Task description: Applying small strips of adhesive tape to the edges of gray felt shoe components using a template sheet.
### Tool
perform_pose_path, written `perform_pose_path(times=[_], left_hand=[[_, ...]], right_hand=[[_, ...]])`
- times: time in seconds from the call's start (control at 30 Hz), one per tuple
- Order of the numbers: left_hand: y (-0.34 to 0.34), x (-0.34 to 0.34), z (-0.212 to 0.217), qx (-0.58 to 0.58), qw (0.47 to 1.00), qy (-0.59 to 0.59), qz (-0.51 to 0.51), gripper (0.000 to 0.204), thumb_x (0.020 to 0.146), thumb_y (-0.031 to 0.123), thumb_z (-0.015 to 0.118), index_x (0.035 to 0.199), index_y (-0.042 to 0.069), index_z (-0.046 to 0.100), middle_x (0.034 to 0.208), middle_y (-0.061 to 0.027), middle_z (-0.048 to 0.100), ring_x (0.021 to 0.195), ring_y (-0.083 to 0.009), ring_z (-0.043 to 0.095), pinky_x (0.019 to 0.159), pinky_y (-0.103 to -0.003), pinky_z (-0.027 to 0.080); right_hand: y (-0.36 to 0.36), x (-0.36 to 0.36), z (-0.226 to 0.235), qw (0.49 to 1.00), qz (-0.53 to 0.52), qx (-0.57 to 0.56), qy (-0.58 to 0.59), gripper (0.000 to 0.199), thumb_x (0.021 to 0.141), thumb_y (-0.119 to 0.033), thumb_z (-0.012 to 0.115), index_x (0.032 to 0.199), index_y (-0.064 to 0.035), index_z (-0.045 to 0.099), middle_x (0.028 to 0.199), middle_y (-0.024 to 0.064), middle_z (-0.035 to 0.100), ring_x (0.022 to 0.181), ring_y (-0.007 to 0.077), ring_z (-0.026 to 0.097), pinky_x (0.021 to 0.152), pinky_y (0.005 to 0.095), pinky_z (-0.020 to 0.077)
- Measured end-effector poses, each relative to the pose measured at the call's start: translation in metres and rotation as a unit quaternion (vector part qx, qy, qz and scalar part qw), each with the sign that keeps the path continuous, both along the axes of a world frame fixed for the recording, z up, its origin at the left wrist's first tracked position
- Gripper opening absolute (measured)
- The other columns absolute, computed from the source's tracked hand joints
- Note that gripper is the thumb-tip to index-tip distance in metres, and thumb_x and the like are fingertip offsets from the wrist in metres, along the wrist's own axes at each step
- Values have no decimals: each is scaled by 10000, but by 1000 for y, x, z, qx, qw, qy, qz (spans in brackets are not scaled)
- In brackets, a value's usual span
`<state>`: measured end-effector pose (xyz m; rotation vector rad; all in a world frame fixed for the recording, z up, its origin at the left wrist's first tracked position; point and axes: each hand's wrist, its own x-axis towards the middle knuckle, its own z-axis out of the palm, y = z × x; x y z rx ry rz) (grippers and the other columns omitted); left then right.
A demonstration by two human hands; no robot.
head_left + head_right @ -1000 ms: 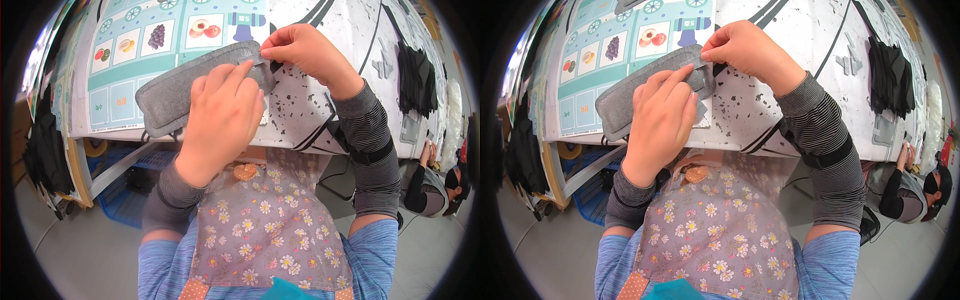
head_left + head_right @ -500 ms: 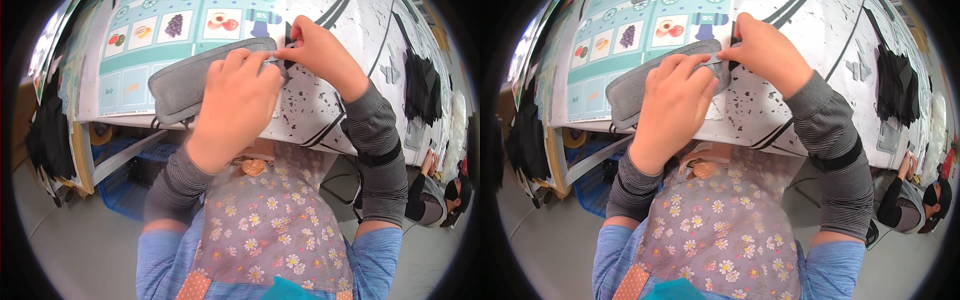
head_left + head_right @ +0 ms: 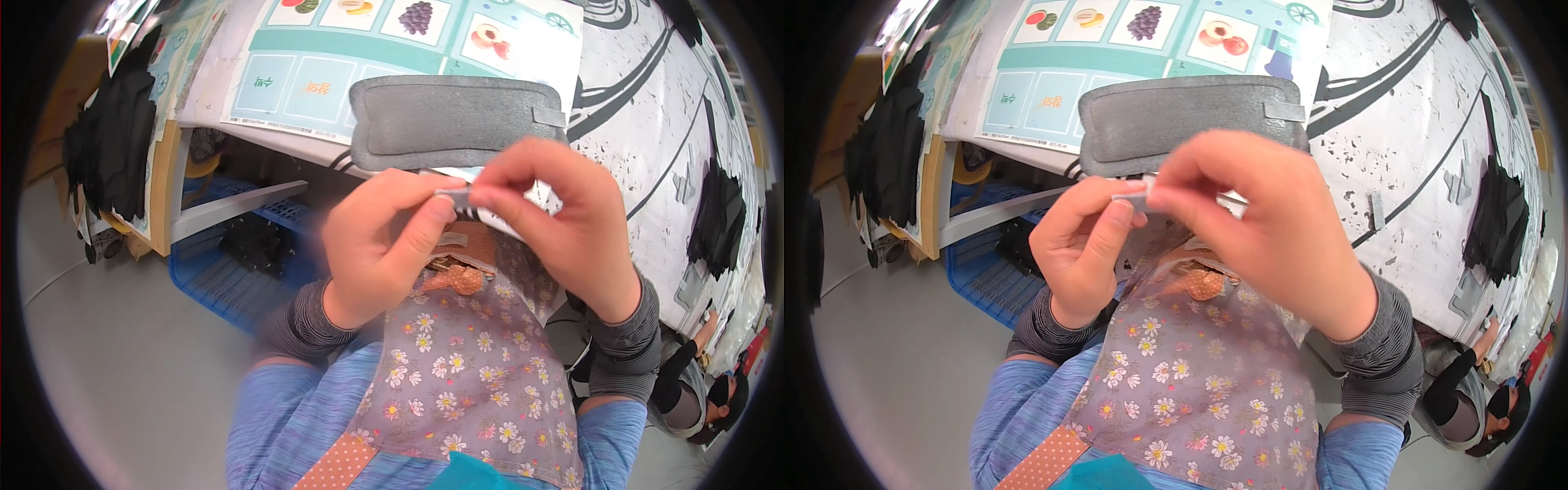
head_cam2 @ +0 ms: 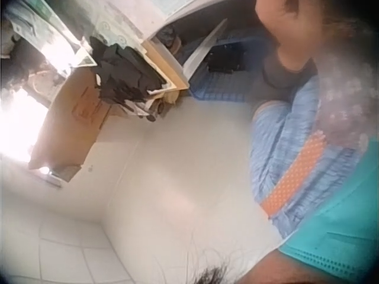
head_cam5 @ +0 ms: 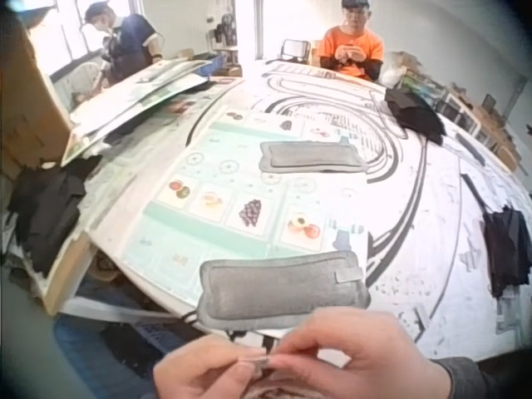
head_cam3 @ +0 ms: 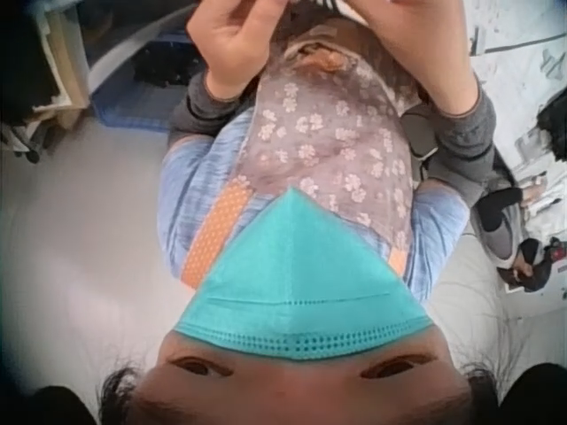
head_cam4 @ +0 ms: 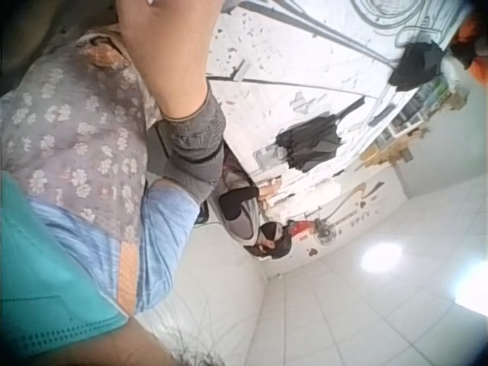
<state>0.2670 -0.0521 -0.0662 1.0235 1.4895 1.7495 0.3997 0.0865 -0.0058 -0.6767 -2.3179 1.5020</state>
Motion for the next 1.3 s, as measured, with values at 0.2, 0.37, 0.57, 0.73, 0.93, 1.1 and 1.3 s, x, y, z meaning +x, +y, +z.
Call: perform_pose_path(times=[0.2,0.37,0.57,0.73,0.93,1.1,1.3], left_hand=[[-8,-27,-17,-13,984,40,173,173,978,57,607,1085,-66,665,923,-91,693,785,-108,624,713,-224,494],[-4,-67,-49,17,928,249,276,214,1034,122,492,1040,-34,638,966,-110,698,876,-149,613,814,-286,490],[-5,-84,-74,62,906,385,164,249,1018,164,427,974,7,615,1037,-111,728,960,-265,587,886,-375,461],[-2,-87,-83,83,913,368,154,195,979,146,492,957,17,637,1060,-88,733,938,-273,590,859,-387,459],[-3,-88,-85,68,896,421,123,275,1057,218,363,967,23,536,1065,-143,731,976,-264,569,888,-375,460],[-2,-86,-87,69,894,427,117,266,1048,234,385,971,29,536,1061,-143,733,981,-270,565,912,-384,443],[0,-83,-90,61,886,442,126,218,1025,216,423,979,40,543,1056,-118,738,976,-270,569,917,-385,434]], right_hand=[[20,-58,-12,987,109,119,12,100,851,-35,686,926,27,663,778,93,649,728,173,631,694,293,513],[32,-101,-33,984,52,148,-83,177,856,-134,682,907,36,688,788,148,701,730,241,675,710,329,531],[33,-117,-56,963,69,227,-127,193,838,-148,691,889,38,699,801,165,706,732,248,680,705,334,532],[34,-119,-55,966,81,197,-143,193,831,-151,691,869,39,700,777,165,697,713,257,674,694,337,529],[32,-119,-47,969,82,166,-165,179,836,-139,678,869,35,699,761,169,687,702,261,667,679,342,521],[28,-117,-44,966,81,173,-174,171,841,-131,669,859,37,692,753,170,682,702,265,667,677,340,518],[28,-114,-48,965,74,193,-159,152,839,-114,664,838,37,690,745,178,676,694,279,665,679,353,520]])
